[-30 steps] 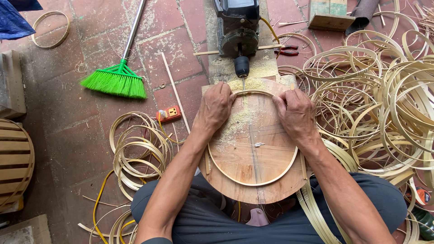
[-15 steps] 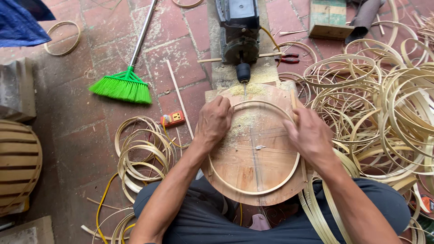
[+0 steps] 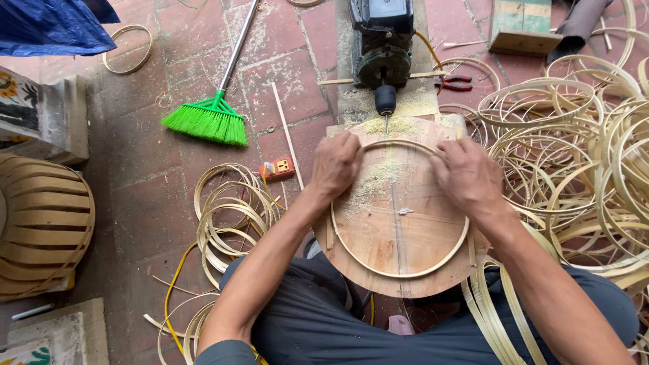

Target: The person sits on the floor and uses a drill press to make holes in thin bamboo rings. They repeatedly pick up a ring, position it under the drill bit, drill a hole, and then place the finished ring into a pile on the floor.

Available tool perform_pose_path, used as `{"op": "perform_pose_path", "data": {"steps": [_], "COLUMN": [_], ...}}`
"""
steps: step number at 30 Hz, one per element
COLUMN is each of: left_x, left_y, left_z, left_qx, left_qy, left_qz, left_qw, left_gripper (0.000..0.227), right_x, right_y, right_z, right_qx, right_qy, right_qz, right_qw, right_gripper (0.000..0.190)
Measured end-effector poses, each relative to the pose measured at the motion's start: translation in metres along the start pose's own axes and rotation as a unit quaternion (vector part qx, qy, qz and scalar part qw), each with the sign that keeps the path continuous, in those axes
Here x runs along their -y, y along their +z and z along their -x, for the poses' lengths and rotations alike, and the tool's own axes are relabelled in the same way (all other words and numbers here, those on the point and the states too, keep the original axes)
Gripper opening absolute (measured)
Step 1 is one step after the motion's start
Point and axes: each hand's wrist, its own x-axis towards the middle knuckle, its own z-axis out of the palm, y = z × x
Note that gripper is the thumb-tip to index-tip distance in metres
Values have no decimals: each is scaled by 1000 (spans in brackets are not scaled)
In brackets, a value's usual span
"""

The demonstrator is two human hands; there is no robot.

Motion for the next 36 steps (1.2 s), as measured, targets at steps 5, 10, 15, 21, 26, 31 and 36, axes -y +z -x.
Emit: {"op": "perform_pose_path", "data": {"steps": [5, 10, 15, 21, 26, 31, 36], "left_x": [9, -2, -2, -3, -6, -6, -6], "left_y": [6, -7, -11, -12, -15, -15, -12], "left_z": [15, 2, 8, 9, 12, 11, 8], "left_qx": [-52, -54, -61, -53, -65, -78, -62], "left_qy": [-3, 5, 4, -15, -10, -8, -18], "left_qz": [24, -1, 28, 37, 44, 44, 31], "left_qw": [998, 999, 998, 998, 997, 996, 997], "left_gripper": [20, 23, 21, 20, 19, 19, 20], "right_x": [-14, -19, -23, -20, -19, -18, -15], "right_y": [10, 27, 36, 39, 41, 41, 37], "right_z": [31, 24, 20, 13, 14, 11, 9], "right_qx": [-63, -95, -121, -129, -129, -134, -141], "right_qy": [12, 14, 8, 6, 4, -2, -1], "right_qz": [-25, -38, -32, -36, -50, -57, -75], "right_qw": [998, 995, 992, 991, 990, 989, 987], "right_gripper": [11, 14, 16, 15, 17, 17, 16]}}
